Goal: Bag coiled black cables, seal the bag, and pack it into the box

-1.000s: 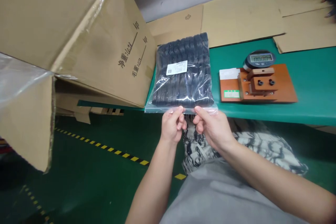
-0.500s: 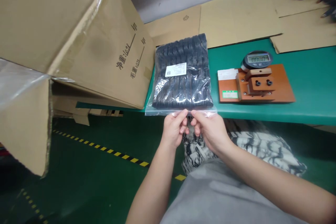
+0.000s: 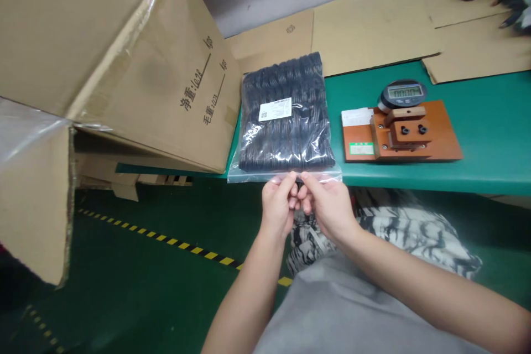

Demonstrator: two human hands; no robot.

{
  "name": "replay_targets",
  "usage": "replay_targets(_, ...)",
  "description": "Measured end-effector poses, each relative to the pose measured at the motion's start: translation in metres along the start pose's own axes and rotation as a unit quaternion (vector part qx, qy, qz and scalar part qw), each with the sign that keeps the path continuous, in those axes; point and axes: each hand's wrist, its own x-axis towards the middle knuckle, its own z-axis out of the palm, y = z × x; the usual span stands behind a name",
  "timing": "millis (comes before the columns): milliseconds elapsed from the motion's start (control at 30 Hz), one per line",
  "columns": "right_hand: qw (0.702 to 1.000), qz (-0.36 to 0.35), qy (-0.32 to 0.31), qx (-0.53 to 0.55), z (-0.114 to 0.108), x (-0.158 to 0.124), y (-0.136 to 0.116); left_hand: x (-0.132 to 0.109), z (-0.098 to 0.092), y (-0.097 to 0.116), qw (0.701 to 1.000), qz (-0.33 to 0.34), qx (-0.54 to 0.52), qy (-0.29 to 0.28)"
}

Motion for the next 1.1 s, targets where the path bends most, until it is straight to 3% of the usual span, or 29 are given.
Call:
replay_targets(167, 1.000, 0.013, 0.010, -0.009, -0.005, -0.001, -0.005, -0.002, -0.011, 0.008, 0.999, -0.006, -0.040, 0.033)
replay_targets(267, 0.999, 0.029, -0.017, -0.015, 0.000, 0.002, -0.003, 0.000, -0.015, 0.010, 0.999, 0.003, -0.037, 0.027)
replay_targets(367, 0.999, 0.019, -0.039, -0.004, 0.007, 0.005, 0.003, 0.002, -0.014, 0.007, 0.999, 0.022, -0.034, 0.028)
replay_targets(500, 1.000, 0.001, -0.018, 0.006, 0.010, 0.006, 0.009, 0.002, -0.009, -0.001, 0.996, 0.057, -0.020, 0.070)
replay_targets(633, 1.000, 0.022, -0.011, -0.005, 0.008, 0.004, 0.007, 0.001, -0.015, 0.000, 0.997, 0.047, 0.009, 0.053)
replay_targets(733, 0.999, 0.033, 0.001, -0.010, 0.008, 0.005, 0.006, 0.002, -0.024, 0.006, 0.996, 0.046, -0.017, 0.071)
replay_targets(867, 0.997, 0.056, -0.061, -0.005, 0.017, 0.008, 0.012, 0.006, -0.033, 0.009, 0.995, 0.049, -0.035, 0.075)
replay_targets(1100, 0.999, 0.010, -0.039, 0.009, 0.032, 0.011, 0.022, 0.008, -0.033, 0.002, 0.993, 0.087, -0.040, 0.067)
